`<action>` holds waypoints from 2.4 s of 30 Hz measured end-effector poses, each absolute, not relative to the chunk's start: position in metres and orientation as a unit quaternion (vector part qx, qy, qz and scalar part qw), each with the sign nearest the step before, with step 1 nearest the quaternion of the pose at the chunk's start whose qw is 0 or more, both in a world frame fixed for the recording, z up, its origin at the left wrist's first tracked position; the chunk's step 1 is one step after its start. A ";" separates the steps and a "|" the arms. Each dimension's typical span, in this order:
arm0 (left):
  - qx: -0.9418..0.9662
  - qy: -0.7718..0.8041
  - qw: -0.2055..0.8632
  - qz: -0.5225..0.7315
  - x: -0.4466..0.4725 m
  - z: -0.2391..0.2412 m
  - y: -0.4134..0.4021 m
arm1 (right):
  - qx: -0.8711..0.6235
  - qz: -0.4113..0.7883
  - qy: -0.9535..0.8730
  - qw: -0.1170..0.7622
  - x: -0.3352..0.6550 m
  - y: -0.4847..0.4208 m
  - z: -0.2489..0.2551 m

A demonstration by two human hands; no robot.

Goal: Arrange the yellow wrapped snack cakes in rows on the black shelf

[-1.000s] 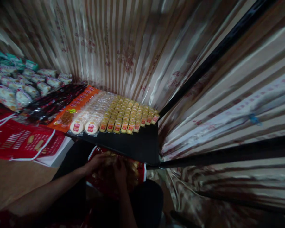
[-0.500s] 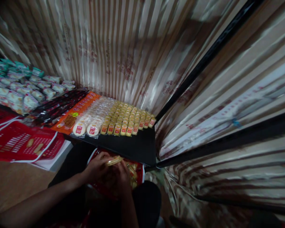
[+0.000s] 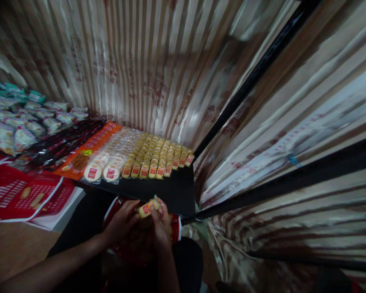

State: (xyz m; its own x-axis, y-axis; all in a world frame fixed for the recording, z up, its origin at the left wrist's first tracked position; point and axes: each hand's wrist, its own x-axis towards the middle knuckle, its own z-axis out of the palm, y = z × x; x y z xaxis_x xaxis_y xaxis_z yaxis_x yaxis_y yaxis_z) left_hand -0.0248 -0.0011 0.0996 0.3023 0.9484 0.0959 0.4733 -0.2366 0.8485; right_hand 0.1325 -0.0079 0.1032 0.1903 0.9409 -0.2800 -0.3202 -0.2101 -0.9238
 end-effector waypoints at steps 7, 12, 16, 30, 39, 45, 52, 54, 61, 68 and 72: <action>0.616 0.540 0.470 0.327 0.010 0.105 0.018 | -0.579 0.507 -0.301 0.563 0.144 0.003 0.098; 0.610 0.538 0.465 0.349 0.044 0.100 0.034 | -0.619 0.470 -0.298 0.555 0.163 0.015 0.095; 0.659 0.509 0.414 0.368 0.070 0.094 0.053 | -0.623 0.415 -0.304 0.589 0.193 0.046 0.089; 0.872 0.397 0.068 0.279 0.107 0.088 0.117 | -0.658 0.264 -0.383 0.591 0.252 0.159 0.083; 0.872 0.401 0.042 0.278 0.103 0.073 0.127 | -0.685 0.244 -0.423 0.541 0.246 0.180 0.080; 0.875 0.399 0.029 0.273 0.103 0.073 0.127 | -0.691 0.193 -0.439 0.542 0.236 0.172 0.077; 0.876 0.401 0.038 0.266 0.103 0.075 0.127 | -0.686 0.163 -0.484 0.518 0.234 0.173 0.071; 0.875 0.402 0.039 0.268 0.103 0.076 0.127 | -0.686 0.165 -0.493 0.509 0.235 0.175 0.070; 0.873 0.396 0.010 0.285 0.105 0.070 0.129 | -0.709 0.108 -0.498 0.487 0.236 0.175 0.067; 0.867 0.396 0.024 0.301 0.104 0.073 0.127 | -0.673 0.097 -0.517 0.521 0.241 0.167 0.069; 0.871 0.370 0.042 0.321 0.102 0.077 0.127 | -0.675 0.114 -0.506 0.526 0.238 0.155 0.077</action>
